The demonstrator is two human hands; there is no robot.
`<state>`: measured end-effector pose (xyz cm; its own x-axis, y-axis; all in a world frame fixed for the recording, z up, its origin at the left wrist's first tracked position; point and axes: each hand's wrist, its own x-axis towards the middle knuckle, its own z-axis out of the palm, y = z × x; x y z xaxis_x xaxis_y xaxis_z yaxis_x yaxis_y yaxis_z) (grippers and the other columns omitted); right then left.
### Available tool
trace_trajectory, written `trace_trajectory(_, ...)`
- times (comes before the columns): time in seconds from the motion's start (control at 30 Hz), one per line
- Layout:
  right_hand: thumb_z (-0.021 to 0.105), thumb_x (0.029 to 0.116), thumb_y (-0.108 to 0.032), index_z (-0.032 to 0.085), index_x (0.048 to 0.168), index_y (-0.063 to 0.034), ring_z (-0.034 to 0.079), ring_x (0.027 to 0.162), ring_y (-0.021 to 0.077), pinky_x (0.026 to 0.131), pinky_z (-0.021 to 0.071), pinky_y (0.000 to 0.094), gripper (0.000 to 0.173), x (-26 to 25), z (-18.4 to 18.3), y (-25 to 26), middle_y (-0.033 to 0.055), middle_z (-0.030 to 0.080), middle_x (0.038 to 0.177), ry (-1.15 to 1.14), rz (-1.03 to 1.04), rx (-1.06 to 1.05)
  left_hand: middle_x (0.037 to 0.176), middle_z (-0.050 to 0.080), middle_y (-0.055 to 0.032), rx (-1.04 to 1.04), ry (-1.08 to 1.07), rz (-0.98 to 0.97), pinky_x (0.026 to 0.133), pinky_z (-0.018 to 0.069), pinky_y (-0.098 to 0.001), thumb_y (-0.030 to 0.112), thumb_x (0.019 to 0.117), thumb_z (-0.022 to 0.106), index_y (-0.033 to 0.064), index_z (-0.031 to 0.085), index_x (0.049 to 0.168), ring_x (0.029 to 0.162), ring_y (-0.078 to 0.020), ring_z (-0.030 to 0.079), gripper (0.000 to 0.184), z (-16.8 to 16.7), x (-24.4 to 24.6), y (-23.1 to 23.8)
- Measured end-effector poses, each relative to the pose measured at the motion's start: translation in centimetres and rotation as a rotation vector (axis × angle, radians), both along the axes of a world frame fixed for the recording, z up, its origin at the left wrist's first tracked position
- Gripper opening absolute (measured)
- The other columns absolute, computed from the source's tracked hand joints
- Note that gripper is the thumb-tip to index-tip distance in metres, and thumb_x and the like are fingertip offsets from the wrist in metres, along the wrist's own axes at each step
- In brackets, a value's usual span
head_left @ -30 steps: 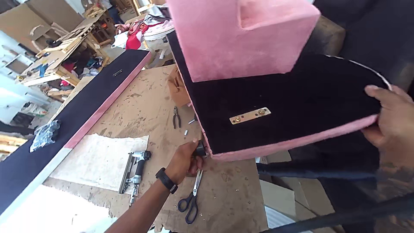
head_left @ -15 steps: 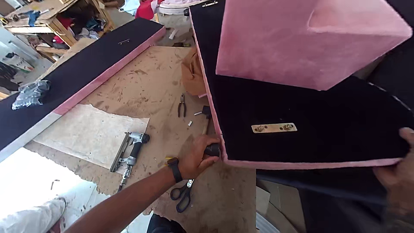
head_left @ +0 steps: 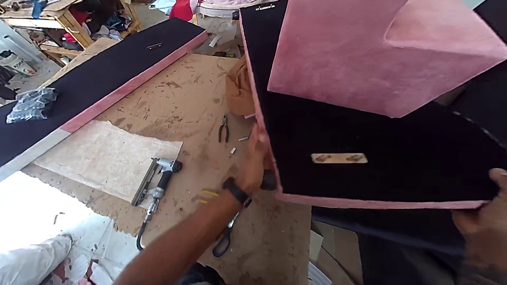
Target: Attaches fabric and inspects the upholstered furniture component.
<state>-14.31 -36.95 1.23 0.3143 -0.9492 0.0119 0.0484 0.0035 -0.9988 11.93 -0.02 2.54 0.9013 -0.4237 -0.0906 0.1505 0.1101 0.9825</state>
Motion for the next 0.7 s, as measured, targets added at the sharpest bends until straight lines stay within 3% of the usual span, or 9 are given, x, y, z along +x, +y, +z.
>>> trace_trajectory(0.13,0.048,0.1065,-0.039,0.038,0.155,-0.0246,0.057,0.13,0.012,0.11,0.0489,0.0408,0.052,-0.4,0.1,-0.8,-0.0031,0.055,0.147,0.017,-0.009,-0.005,0.173,0.006,0.0145,-0.103,0.02,-0.19,0.123,0.0208,-0.0621,0.078,0.0984,0.023,0.0448,0.013,0.164,0.159,-0.0179,0.013,0.074,0.1,0.0,-0.8)
trace_trajectory(0.23,0.048,0.1068,-0.041,0.036,0.156,-0.0261,0.056,0.131,0.0121,0.11,0.0488,0.0416,0.053,-0.7,-0.2,-1.1,-0.0035,0.054,0.147,0.026,0.032,0.008,0.17,0.026,0.0044,-0.058,0.084,-0.154,0.119,0.0312,-0.064,0.074,0.1006,0.022,0.0348,0.022,0.164,0.154,-0.0248,0.029,0.075,-1.0,1.1,1.1)
trace_trajectory(0.27,0.047,0.107,-0.041,0.036,0.155,-0.0264,0.057,0.13,0.0114,0.109,0.0492,0.0416,0.052,-0.6,0.1,-0.7,-0.004,0.054,0.147,0.033,0.023,0.015,0.16,0.043,-0.002,0.044,0.069,-0.176,0.11,0.045,-0.0585,0.071,0.1025,0.024,0.0266,0.032,0.161,0.142,-0.0269,0.047,0.074,-1.3,1.4,2.2)
trace_trajectory(0.33,0.046,0.1071,-0.041,0.038,0.153,-0.0274,0.059,0.125,0.0094,0.106,0.0507,0.04,0.049,-0.3,1.0,0.3,-0.0053,0.057,0.143,0.06,-0.019,0.018,0.111,0.072,-0.0082,0.282,0.009,-0.326,0.078,0.0603,-0.0419,0.064,0.105,0.03,0.0103,0.062,0.134,0.092,-0.0214,0.071,0.069,-1.6,1.4,4.5)
trace_trajectory(0.37,0.045,0.1075,-0.039,0.038,0.153,-0.0272,0.059,0.124,0.0085,0.106,0.0506,0.0387,0.048,0.0,1.5,0.9,-0.0056,0.057,0.142,0.073,-0.03,0.011,0.086,0.074,-0.0089,0.362,0.026,-0.424,0.062,0.0595,-0.0353,0.064,0.1051,0.032,0.0059,0.07,0.113,0.068,-0.0184,0.07,0.07,-1.6,1.1,5.1)
trace_trajectory(0.43,0.043,0.1087,-0.037,0.037,0.154,-0.0273,0.058,0.125,0.0074,0.108,0.0487,0.0365,0.046,0.4,2.3,2.2,-0.0062,0.055,0.143,0.096,-0.031,-0.004,0.069,0.07,-0.0113,0.404,0.096,-0.57,0.048,0.0519,-0.029,0.061,0.1049,0.041,0.0021,0.073,0.096,0.048,-0.0169,0.061,0.067,-1.0,0.3,5.6)
trace_trajectory(0.57,0.043,0.1087,-0.037,0.037,0.153,-0.0276,0.058,0.126,0.0065,0.108,0.0485,0.035,0.046,0.6,2.9,2.5,-0.0064,0.055,0.143,0.097,-0.042,-0.006,0.099,0.074,-0.0094,0.222,-0.055,-0.66,0.074,0.0624,-0.0353,0.025,0.1012,0.067,0.008,0.067,0.127,0.077,-0.0189,0.071,0.031,-1.0,0.6,6.3)
trace_trajectory(0.63,0.044,0.1085,-0.037,0.037,0.154,-0.0281,0.057,0.127,0.007,0.108,0.0486,0.0355,0.046,0.4,2.9,2.7,-0.0059,0.055,0.144,0.107,-0.044,0.001,0.133,0.065,-0.0043,0.185,-0.134,-0.713,0.092,0.0642,-0.0437,0.013,0.0912,0.079,0.0202,0.052,0.15,0.106,-0.023,0.071,0.065,-1.5,0.7,6.7)
trace_trajectory(0.7,0.044,0.1083,-0.038,0.036,0.154,-0.029,0.058,0.127,0.0073,0.108,0.0488,0.0368,0.048,0.6,2.9,2.4,-0.0061,0.054,0.145,0.109,-0.035,0.015,0.143,0.059,-0.005,0.167,-0.042,-0.742,0.096,0.0622,-0.0463,0.021,0.0886,0.082,0.0259,0.035,0.161,0.115,-0.025,0.069,0.086,-1.6,0.8,7.0)
